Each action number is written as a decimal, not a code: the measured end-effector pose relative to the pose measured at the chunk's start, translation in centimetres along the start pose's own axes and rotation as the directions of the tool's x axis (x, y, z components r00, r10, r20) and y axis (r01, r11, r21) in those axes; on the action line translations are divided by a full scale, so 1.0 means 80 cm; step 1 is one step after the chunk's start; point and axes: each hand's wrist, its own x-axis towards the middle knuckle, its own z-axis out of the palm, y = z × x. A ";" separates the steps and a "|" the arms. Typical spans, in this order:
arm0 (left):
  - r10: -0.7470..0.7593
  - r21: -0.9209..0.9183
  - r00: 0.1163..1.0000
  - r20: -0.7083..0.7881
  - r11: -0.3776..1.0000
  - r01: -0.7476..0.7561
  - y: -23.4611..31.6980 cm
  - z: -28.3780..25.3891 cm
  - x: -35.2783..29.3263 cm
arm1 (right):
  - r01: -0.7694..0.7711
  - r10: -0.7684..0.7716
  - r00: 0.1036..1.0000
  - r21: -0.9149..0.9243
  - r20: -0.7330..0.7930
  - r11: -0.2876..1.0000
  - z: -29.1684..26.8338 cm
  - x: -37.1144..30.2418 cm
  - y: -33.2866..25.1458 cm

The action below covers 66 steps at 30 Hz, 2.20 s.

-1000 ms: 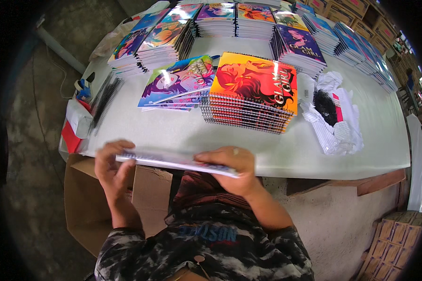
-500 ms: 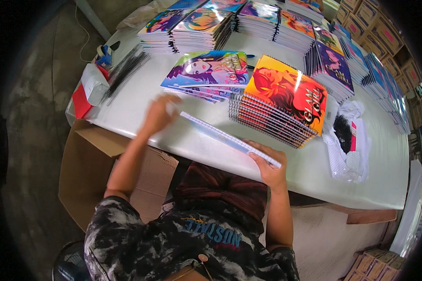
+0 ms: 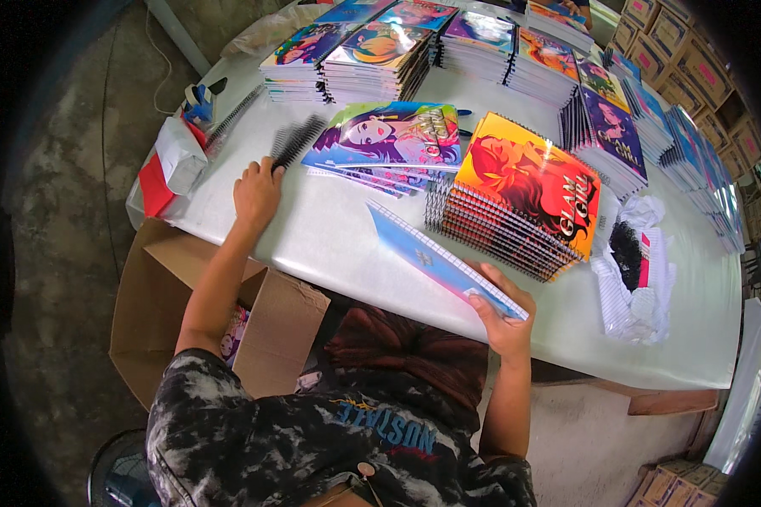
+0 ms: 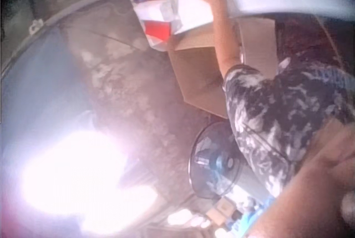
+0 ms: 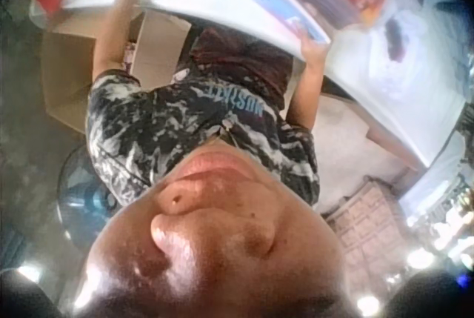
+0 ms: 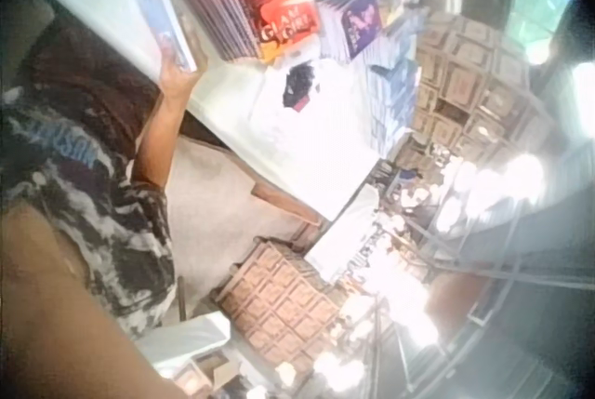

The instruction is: The person inserts spiral wire bindings into spiral-bound notebooks, aligns the covers, and stacks the finished units on the table. They handle multiple notebooks one at a time, occasionally placing completed stacks into a cardboard box.

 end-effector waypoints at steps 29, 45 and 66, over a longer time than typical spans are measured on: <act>0.573 -0.926 0.770 0.281 0.373 0.060 0.108 -0.165 -0.057 | -0.079 0.075 0.989 -0.033 -0.127 0.996 -0.031 0.004 -0.002; 0.644 -0.945 0.752 0.144 0.314 -0.087 0.172 -0.137 -0.055 | -0.194 0.198 0.977 0.044 -0.085 0.980 -0.039 -0.004 -0.001; 0.684 -0.957 0.692 0.233 0.286 0.039 0.166 -0.154 -0.023 | 0.037 -0.032 0.997 -0.080 0.063 0.996 -0.028 0.006 -0.019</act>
